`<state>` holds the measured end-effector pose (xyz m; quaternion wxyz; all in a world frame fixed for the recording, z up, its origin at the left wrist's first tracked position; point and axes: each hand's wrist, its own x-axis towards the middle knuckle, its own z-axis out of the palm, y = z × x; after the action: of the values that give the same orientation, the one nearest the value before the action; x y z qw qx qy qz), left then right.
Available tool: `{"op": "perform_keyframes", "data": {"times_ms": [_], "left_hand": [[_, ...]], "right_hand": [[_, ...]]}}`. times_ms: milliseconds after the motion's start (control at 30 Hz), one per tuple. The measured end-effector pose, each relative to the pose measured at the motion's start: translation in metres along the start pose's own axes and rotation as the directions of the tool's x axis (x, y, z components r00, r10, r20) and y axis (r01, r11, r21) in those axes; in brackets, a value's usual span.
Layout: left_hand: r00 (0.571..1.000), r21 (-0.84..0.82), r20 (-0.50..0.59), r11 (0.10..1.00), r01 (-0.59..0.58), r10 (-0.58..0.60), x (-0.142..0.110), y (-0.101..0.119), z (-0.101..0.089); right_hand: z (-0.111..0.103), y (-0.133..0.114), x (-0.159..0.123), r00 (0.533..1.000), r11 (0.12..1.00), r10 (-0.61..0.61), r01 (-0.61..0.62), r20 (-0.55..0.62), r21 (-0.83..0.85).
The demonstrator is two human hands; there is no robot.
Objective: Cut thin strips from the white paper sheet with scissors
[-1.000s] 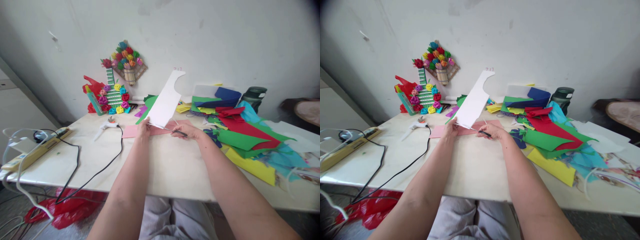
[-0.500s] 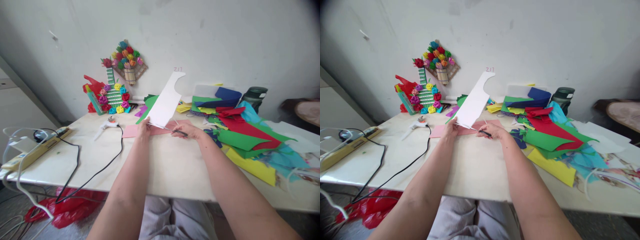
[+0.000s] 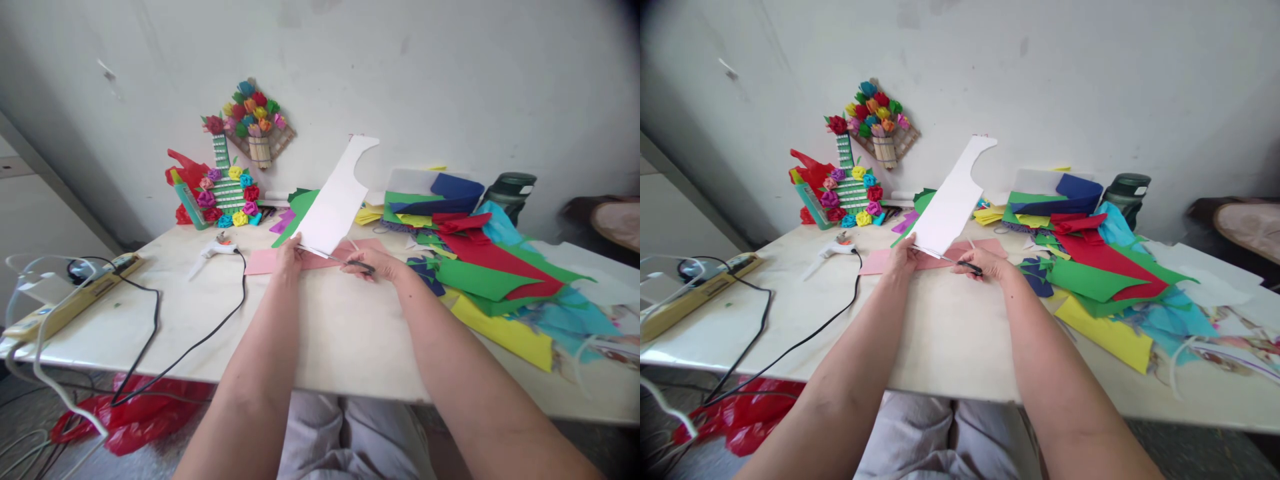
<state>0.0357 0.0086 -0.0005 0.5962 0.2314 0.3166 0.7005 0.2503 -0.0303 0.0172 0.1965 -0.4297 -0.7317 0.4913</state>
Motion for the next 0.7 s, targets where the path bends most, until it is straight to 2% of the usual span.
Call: {"op": "perform_keyframes", "data": {"times_ms": [367, 700], "left_hand": [[0.996, 0.043, 0.083, 0.998, -0.038, 0.034, 0.0004, -0.0023, -0.0022], [0.998, 0.053, 0.048, 0.998, -0.034, 0.032, 0.0004, -0.0018, -0.0017]], "right_hand": [[0.0059, 0.0009, 0.004, 0.999, 0.998, -0.021, 0.02, -0.028, -0.052], [0.0065, -0.0054, -0.0006, 1.0, 0.999, -0.009, 0.009, -0.015, -0.037]]}}
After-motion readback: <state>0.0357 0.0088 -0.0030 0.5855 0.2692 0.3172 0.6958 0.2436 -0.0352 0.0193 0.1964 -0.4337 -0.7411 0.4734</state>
